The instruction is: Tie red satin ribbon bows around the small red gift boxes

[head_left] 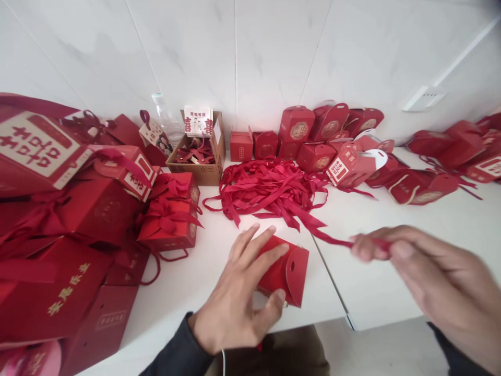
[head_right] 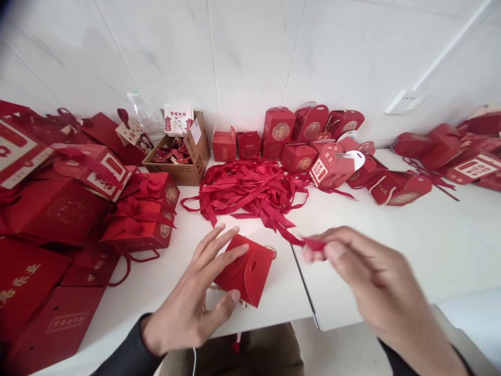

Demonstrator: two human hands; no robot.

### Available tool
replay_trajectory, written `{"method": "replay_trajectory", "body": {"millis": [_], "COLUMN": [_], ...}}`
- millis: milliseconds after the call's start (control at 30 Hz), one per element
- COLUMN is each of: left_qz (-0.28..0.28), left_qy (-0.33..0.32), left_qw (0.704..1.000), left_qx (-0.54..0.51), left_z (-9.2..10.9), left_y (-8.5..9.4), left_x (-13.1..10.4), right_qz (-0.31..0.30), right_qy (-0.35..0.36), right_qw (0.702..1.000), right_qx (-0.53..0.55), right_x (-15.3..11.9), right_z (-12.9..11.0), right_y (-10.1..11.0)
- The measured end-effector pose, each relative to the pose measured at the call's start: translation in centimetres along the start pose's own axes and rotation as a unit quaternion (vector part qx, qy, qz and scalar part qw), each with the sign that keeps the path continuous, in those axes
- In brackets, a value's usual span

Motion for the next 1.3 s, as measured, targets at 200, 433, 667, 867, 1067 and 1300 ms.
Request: {"method": "replay_trajectory", "body": {"millis": [200, 433, 667, 867, 1067, 1300], "left_qz": [-0.025, 0.051, 0.093, 0.106, 0.130, 0.149], "left_qy": [0.015, 0.052, 0.076, 0.078, 0.082, 0.132], "left_qw": [0.999, 0.997, 0.993, 0.991, 0.987, 0.972], "left_qx": [0.042, 0.039, -0.004, -0.011, -0.034, -0.123], "left_z": [0.0, 1.6, 1.7, 1.8, 1.9, 2.2], "left_y": [0.0, -0.5, -0.9, -1.0, -1.4, -1.6], "left_x": [0.6, -0.5, 0.3, 0.2, 0.5, 0.5], "right_qz": [-0.180, -0.196, -0.212, -0.188, -0.193, -0.133], "right_qy": [-0.085, -0.081, -0.075, -0.036, -0.031, 0.112], "right_qw": [0.978, 0.977, 0.974, 0.981, 0.981, 0.984], "right_qx": [0.055, 0.024, 0.010, -0.010, -0.009, -0.022], "right_x": [-0.3, -0.6, -0.7, -0.8, -0.5, -0.3], "right_z": [-0.3, 0.4, 0.2, 0.2, 0.1, -0.4], "right_y": [-3.4, -4.1, -5.2, -5.4, -6.0, -6.6]}}
Point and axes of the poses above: each hand's wrist, its own x-axis towards the middle knuckle, its own y-axis out of the back of the hand, z = x × y, the point moved 1 cm from there along x, towards the middle knuckle, and after that the axes turned 8 degrees about x, right-handed, at the moved point
